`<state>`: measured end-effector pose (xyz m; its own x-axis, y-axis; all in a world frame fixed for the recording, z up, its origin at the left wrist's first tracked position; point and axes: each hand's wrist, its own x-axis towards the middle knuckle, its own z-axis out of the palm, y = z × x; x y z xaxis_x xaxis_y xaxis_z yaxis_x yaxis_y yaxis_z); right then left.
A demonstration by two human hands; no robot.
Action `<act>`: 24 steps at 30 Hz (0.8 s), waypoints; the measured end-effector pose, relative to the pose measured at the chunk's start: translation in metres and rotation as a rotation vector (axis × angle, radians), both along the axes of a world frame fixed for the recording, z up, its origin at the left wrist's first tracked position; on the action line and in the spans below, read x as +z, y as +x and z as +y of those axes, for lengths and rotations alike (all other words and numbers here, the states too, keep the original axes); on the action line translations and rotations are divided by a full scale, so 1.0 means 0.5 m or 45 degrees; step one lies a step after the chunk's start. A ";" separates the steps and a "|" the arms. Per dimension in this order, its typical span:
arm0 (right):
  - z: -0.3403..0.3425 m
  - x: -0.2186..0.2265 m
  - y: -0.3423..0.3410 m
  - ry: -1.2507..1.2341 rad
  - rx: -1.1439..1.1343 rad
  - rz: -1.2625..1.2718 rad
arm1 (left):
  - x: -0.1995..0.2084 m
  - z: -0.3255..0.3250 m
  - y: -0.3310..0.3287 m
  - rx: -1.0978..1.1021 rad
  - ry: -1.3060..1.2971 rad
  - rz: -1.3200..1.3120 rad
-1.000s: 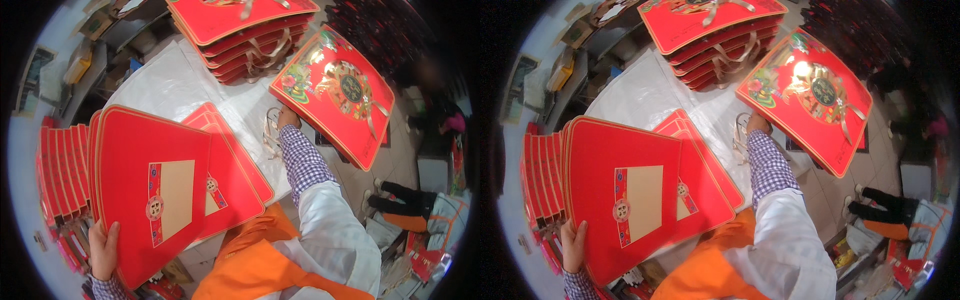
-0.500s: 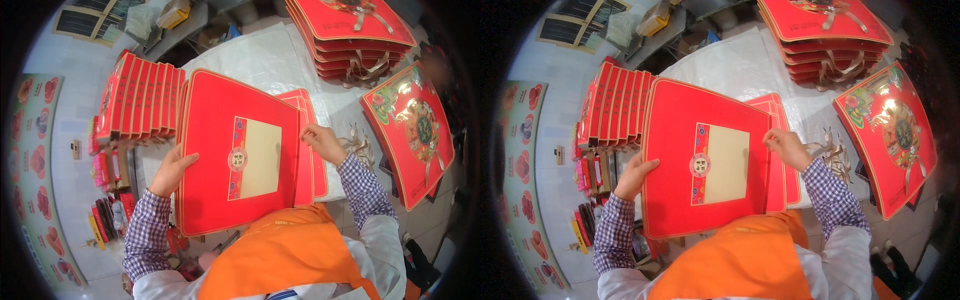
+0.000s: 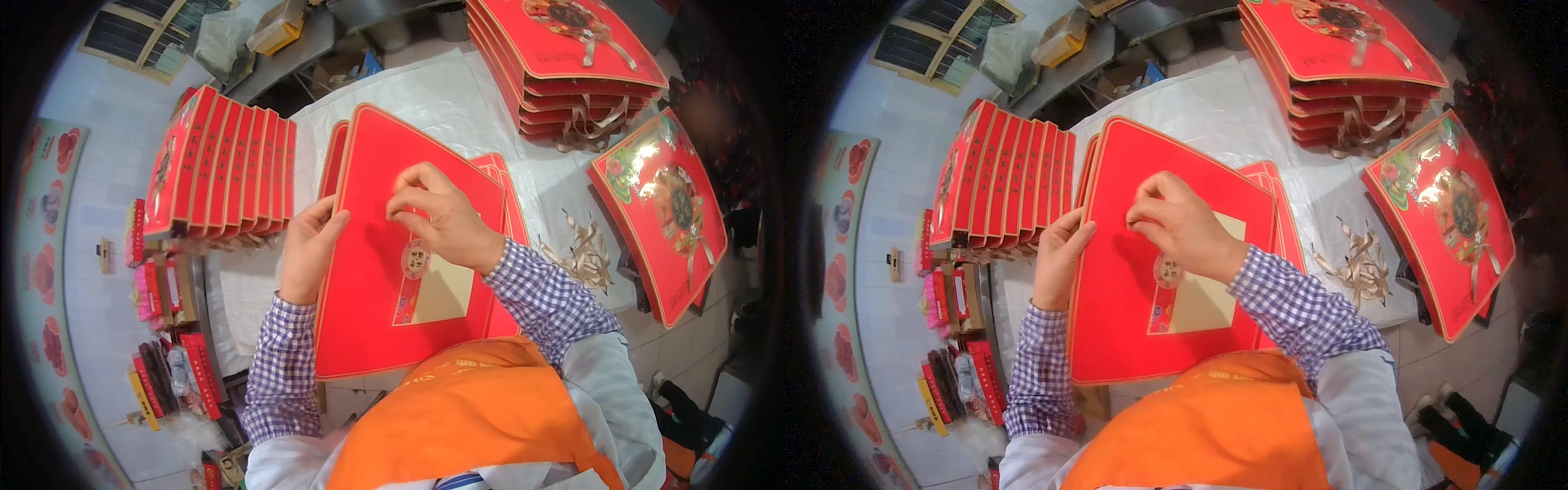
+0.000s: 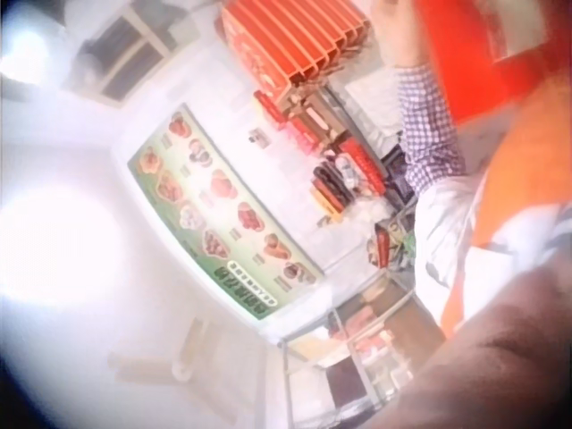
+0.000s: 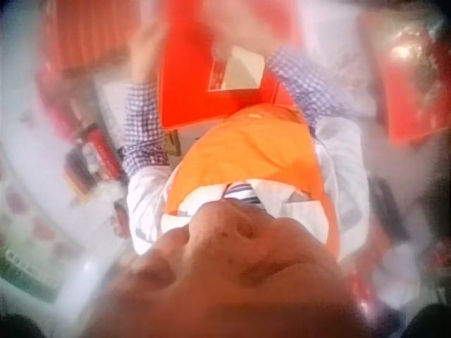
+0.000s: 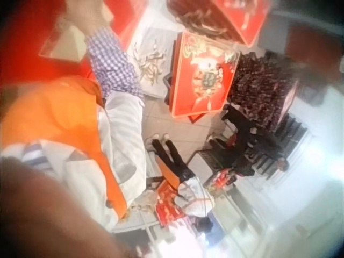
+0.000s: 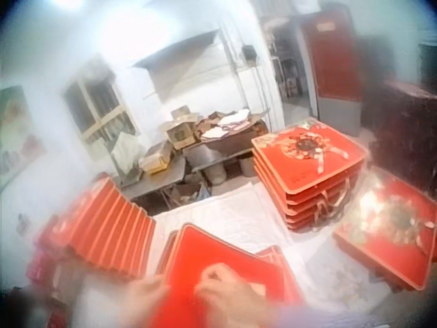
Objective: The person assembles red decorative gift boxes by folding flat cardboard pieces into shape, inserting internal dividers, and attaching ribbon handles. The person stacks the completed boxes on the table and occasionally places them into larger black trays.
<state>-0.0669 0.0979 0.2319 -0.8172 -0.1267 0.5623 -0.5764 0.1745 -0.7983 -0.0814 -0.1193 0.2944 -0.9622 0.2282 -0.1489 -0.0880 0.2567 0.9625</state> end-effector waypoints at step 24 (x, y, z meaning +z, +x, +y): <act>-0.013 0.038 -0.049 0.271 -0.221 0.042 | 0.029 0.056 0.018 -0.151 0.065 -0.046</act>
